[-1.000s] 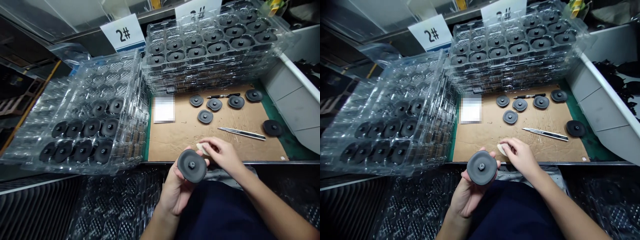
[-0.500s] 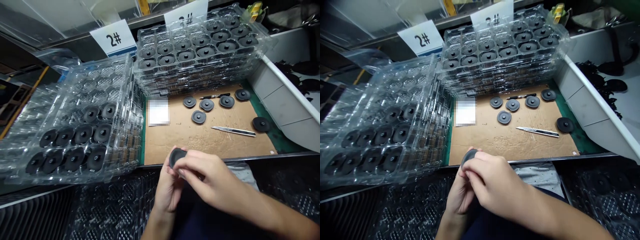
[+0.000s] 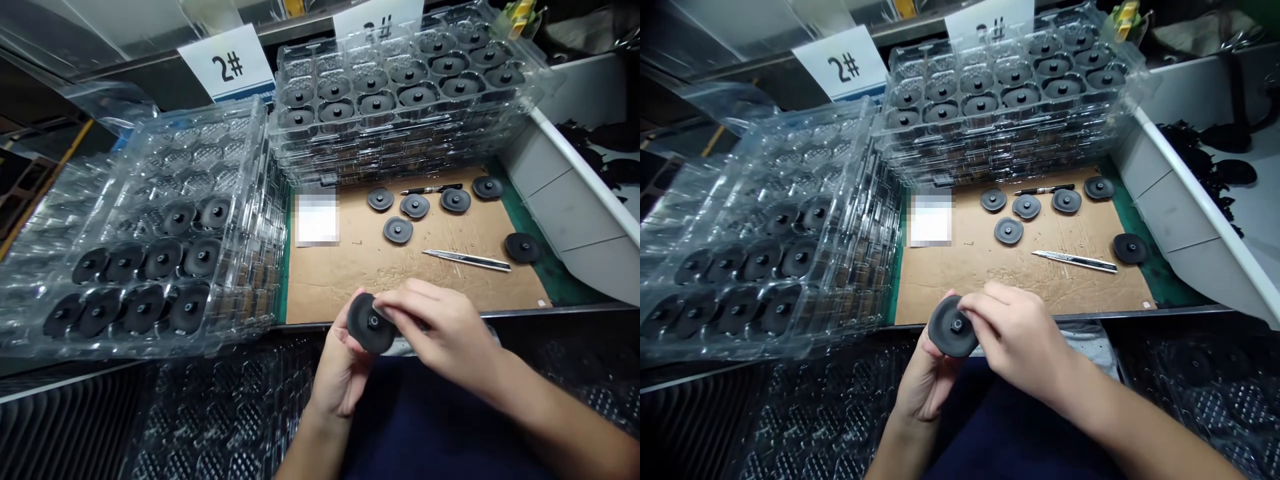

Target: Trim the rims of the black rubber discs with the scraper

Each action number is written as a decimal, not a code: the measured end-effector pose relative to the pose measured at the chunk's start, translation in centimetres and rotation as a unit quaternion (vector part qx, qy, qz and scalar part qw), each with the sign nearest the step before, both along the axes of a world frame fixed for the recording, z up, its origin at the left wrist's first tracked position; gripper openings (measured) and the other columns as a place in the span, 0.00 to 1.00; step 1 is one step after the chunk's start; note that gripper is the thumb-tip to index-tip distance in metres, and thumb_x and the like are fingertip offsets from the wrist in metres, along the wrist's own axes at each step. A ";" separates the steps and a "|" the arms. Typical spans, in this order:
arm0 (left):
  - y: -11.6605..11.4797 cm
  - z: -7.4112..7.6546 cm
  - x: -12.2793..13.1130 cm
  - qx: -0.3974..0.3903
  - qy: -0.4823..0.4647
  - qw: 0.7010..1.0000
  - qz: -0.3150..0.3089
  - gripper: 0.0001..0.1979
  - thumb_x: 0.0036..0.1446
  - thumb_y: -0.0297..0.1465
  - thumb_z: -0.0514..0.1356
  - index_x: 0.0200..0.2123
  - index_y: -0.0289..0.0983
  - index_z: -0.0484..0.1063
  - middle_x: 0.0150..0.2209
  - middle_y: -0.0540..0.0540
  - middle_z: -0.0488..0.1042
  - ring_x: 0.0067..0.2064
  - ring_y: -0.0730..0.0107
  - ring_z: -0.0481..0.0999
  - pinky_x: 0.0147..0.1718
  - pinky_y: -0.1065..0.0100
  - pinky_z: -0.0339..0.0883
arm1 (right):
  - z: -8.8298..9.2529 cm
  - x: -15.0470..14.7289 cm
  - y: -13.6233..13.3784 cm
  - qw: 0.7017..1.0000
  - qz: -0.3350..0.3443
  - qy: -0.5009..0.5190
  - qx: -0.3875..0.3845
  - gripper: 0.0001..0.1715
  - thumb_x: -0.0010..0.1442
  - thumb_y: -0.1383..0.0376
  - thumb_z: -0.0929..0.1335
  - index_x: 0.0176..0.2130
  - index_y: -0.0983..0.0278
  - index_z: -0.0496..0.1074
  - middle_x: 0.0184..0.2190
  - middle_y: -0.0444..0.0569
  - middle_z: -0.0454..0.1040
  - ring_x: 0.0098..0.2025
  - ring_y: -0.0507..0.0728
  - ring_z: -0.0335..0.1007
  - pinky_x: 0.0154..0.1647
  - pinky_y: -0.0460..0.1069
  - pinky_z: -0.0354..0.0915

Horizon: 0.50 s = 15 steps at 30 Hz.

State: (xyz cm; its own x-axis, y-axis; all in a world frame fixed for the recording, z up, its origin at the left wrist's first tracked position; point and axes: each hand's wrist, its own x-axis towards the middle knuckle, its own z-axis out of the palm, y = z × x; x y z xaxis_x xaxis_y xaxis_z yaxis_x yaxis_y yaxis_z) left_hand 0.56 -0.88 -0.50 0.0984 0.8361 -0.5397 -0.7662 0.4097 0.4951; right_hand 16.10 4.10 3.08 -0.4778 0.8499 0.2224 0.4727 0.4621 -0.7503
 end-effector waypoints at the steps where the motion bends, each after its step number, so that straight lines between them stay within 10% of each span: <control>1: -0.1 -0.1 0.0 -0.004 -0.013 1.000 -0.002 0.30 0.40 0.36 0.71 0.49 0.41 0.72 0.47 0.47 0.75 0.48 0.69 0.74 0.46 0.75 0.67 | -0.1 -0.3 0.3 0.999 0.007 -0.003 0.050 0.12 0.63 0.70 0.61 0.40 0.63 0.73 0.31 0.48 0.73 0.31 0.52 0.63 0.33 0.49 0.58; 5: -0.9 -0.3 -0.5 -0.015 -0.065 0.997 -0.043 0.32 0.41 0.40 0.69 0.52 0.40 0.69 0.51 0.43 0.73 0.49 0.59 0.73 0.48 0.64 0.70 | -0.9 -1.1 2.1 0.983 0.117 0.085 0.114 0.15 0.66 0.65 0.59 0.39 0.59 0.74 0.34 0.46 0.76 0.31 0.52 0.63 0.36 0.50 0.57; 9: -1.6 -0.3 -1.3 -0.014 -0.121 0.990 -0.074 0.33 0.42 0.41 0.68 0.53 0.40 0.68 0.53 0.40 0.72 0.49 0.52 0.74 0.47 0.60 0.69 | -4.8 -0.3 4.0 0.998 0.003 0.047 -0.037 0.12 0.64 0.63 0.62 0.43 0.60 0.73 0.35 0.47 0.76 0.36 0.53 0.66 0.39 0.49 0.62; 15: -1.5 -0.1 -1.4 0.030 -0.185 0.979 -0.075 0.26 0.47 0.40 0.65 0.51 0.44 0.70 0.51 0.46 0.74 0.50 0.56 0.74 0.49 0.62 0.66 | -11.2 0.9 3.5 0.994 -0.100 -0.023 -0.037 0.16 0.60 0.64 0.64 0.48 0.63 0.72 0.54 0.57 0.64 0.55 0.64 0.58 0.55 0.63 0.54</control>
